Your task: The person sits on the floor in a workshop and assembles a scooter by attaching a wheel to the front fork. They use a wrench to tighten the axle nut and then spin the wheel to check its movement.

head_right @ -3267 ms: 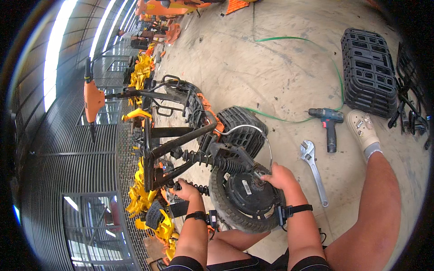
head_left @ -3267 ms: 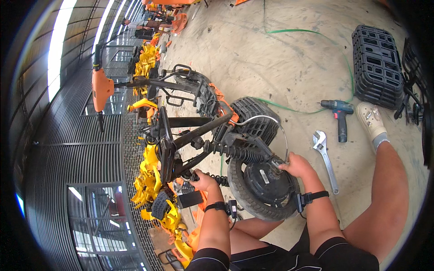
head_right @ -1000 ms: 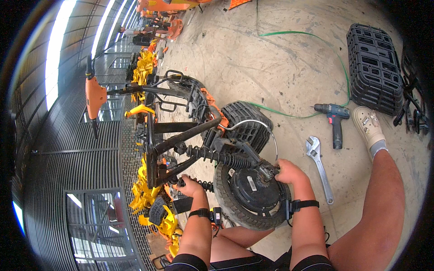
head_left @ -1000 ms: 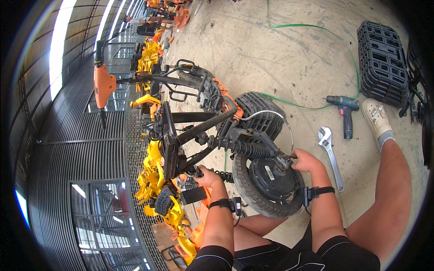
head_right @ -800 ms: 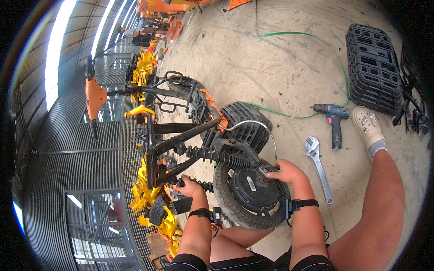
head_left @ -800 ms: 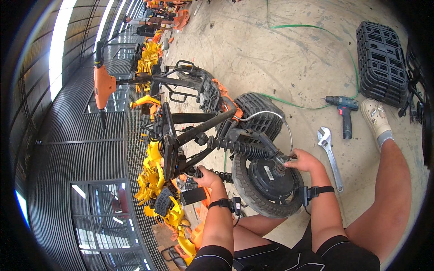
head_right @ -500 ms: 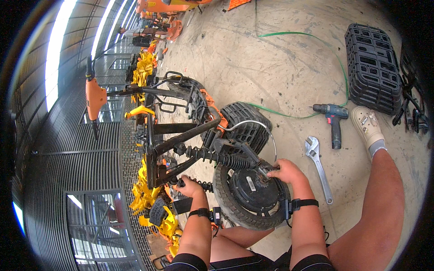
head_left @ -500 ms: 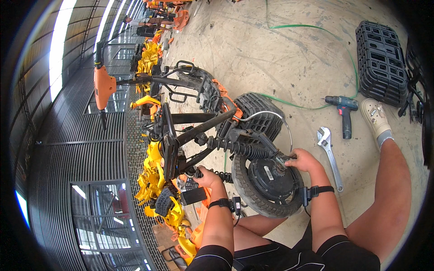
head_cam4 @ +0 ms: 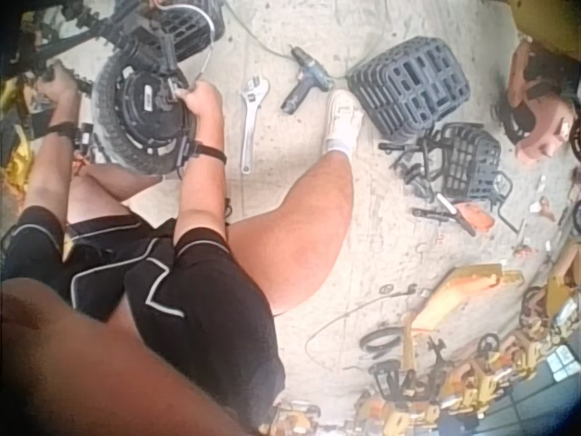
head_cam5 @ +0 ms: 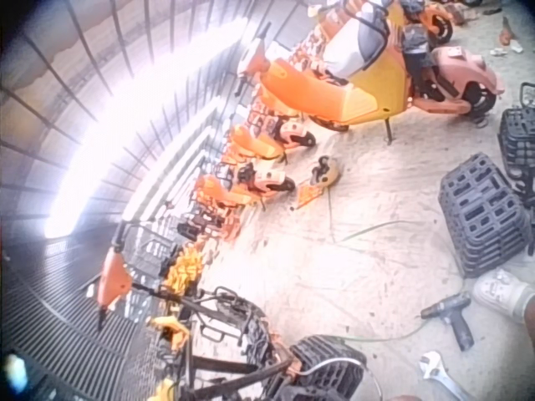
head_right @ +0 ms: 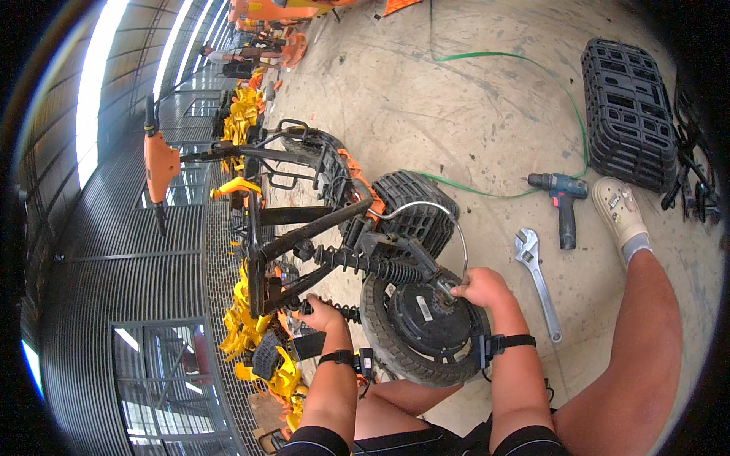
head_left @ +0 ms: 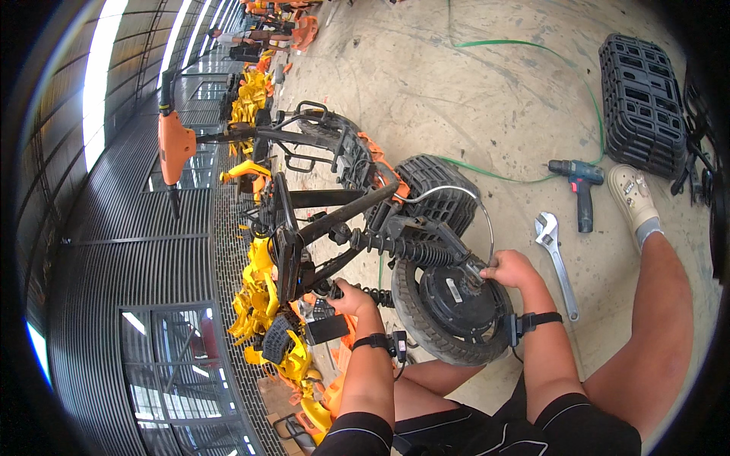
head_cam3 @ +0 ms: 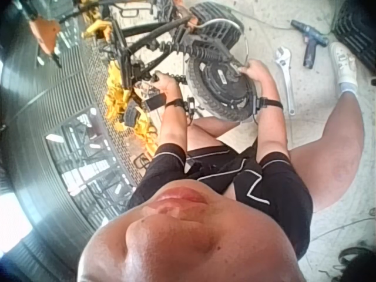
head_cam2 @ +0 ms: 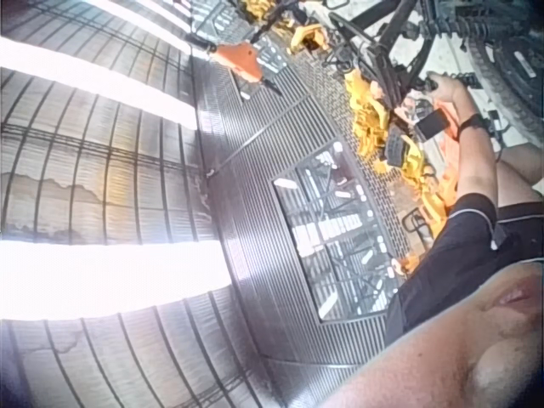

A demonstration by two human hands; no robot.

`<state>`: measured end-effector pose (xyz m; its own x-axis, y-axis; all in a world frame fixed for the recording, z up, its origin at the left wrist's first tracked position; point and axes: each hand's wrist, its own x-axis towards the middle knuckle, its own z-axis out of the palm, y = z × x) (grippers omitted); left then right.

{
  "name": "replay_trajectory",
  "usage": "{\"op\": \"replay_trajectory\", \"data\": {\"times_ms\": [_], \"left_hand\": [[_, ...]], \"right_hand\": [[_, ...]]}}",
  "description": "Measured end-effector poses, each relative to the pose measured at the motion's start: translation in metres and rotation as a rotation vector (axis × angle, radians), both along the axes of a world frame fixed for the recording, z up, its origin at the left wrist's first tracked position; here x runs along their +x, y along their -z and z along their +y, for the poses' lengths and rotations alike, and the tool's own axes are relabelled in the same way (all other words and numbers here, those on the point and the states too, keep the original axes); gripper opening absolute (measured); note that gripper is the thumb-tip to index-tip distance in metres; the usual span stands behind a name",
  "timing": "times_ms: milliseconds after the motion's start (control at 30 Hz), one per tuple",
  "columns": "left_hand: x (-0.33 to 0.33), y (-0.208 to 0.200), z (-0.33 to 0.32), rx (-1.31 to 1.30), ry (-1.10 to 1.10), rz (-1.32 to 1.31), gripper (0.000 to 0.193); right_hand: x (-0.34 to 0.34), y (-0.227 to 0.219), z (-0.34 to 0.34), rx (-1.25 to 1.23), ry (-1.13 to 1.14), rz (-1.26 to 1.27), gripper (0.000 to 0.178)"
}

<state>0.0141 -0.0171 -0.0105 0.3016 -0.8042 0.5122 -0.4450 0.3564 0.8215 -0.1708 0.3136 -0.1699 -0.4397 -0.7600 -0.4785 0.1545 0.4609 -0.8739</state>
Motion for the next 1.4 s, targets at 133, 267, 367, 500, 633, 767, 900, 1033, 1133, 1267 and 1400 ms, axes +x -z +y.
{"op": "replay_trajectory", "data": {"times_ms": [133,267,367,500,633,767,900,1033,1133,1267,1400], "left_hand": [[-0.008,-0.005,0.008,0.048,0.023,0.009,0.064],[-0.013,-0.004,0.012,0.106,0.008,-0.01,0.078],[-0.003,-0.005,0.005,0.094,0.079,0.012,0.078],[-0.006,-0.002,0.005,0.075,0.011,-0.029,0.077],[0.004,0.001,-0.008,0.041,0.011,-0.041,0.075],[-0.003,0.001,0.0,0.073,0.039,-0.022,0.068],[-0.012,-0.003,0.01,0.092,0.037,-0.007,0.058],[-0.01,-0.009,0.015,0.033,-0.02,-0.046,0.052],[-0.01,-0.009,0.018,0.008,-0.005,-0.041,0.053],[-0.017,-0.01,0.024,0.057,-0.006,-0.019,0.055],[-0.013,-0.01,0.016,0.024,-0.045,-0.058,0.057]], "right_hand": [[0.002,0.018,0.0,-0.096,-0.028,-0.022,0.04],[0.001,0.038,0.0,-0.167,-0.066,-0.025,0.031],[0.006,0.036,-0.004,-0.142,-0.016,-0.04,0.027],[0.005,0.029,0.0,-0.107,0.035,-0.039,0.023],[0.0,0.027,0.002,-0.115,0.04,-0.036,0.021],[0.003,0.025,0.005,-0.096,0.067,0.175,0.018],[0.013,0.036,-0.001,-0.086,0.148,0.335,0.015],[0.019,0.029,-0.002,-0.145,0.238,0.402,0.014],[0.027,0.034,-0.003,-0.209,0.327,0.446,0.012],[0.035,0.039,-0.007,-0.217,0.355,0.502,0.011],[0.039,0.038,-0.009,-0.261,0.405,0.477,0.012]]}}
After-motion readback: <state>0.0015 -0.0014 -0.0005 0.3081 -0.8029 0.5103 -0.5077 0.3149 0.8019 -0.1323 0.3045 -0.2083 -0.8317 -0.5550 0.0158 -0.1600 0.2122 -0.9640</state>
